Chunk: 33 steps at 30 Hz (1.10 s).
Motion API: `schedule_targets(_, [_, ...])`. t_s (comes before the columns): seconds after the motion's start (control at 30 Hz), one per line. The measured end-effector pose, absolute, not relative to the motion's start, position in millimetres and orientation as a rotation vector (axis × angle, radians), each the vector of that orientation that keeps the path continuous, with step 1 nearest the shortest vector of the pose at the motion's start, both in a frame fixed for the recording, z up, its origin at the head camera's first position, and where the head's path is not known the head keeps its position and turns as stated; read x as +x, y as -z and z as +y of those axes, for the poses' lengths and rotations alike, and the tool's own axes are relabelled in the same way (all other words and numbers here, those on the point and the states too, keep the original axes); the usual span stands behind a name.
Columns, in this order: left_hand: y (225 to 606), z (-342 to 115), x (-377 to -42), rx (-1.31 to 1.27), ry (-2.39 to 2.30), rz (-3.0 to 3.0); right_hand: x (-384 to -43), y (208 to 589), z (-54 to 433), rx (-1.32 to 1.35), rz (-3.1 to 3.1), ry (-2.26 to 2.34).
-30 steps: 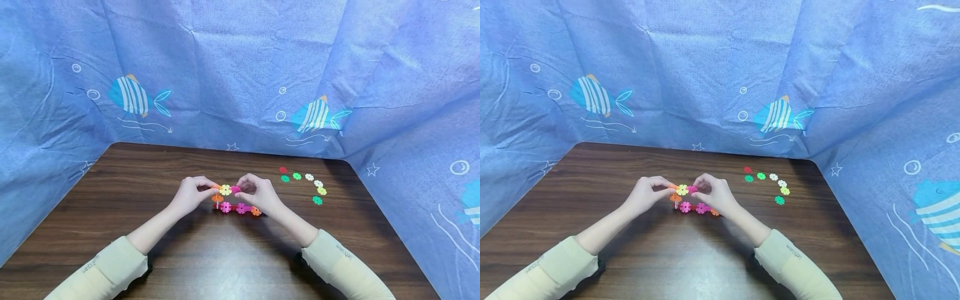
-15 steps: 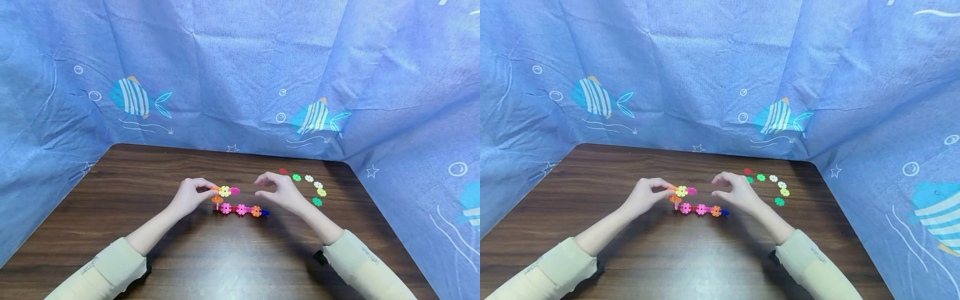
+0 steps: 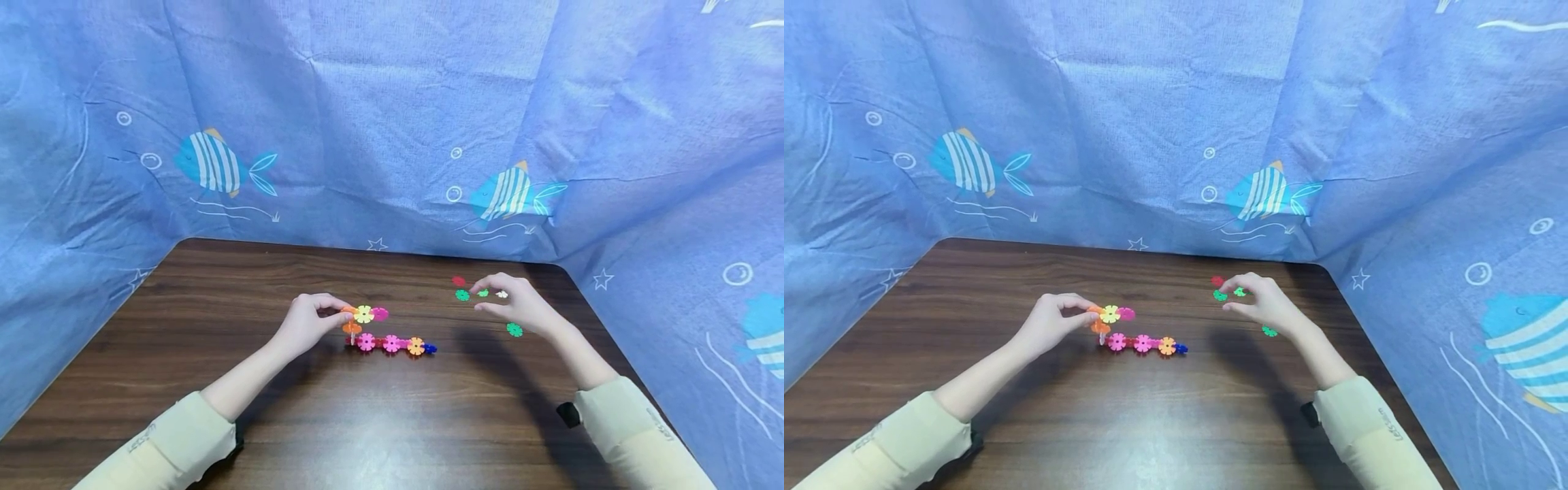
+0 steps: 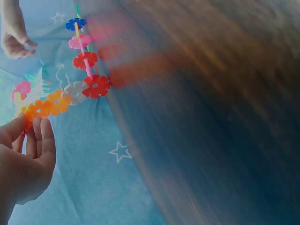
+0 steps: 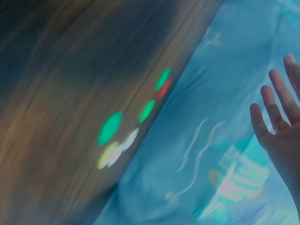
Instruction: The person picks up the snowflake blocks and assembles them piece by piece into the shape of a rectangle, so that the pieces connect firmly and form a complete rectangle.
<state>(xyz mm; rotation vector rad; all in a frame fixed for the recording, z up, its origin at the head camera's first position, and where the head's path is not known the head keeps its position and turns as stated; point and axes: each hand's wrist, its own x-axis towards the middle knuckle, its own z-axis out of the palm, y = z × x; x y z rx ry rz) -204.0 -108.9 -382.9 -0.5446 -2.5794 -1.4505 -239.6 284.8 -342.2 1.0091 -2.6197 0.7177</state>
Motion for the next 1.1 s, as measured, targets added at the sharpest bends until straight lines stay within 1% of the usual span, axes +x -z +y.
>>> schedule_targets(0.27, [384, -109, -204, -0.544, 1.472, -2.582, -250, 362, 333, 0.999, -2.749, -0.535])
schedule_targets(0.53, [384, -110, -205, -0.543, 1.467, -2.576, -257, 382, 361, 1.029, -2.798, -0.443])
schedule_targets(0.9, [384, -111, -205, -0.55, 1.452, -2.576, -264, 409, 384, 0.987, -2.845, -0.4])
schedule_targets(1.1, [382, -110, -204, -0.543, 1.454, -2.587, -267, 416, 387, 0.911, -2.889, -0.371])
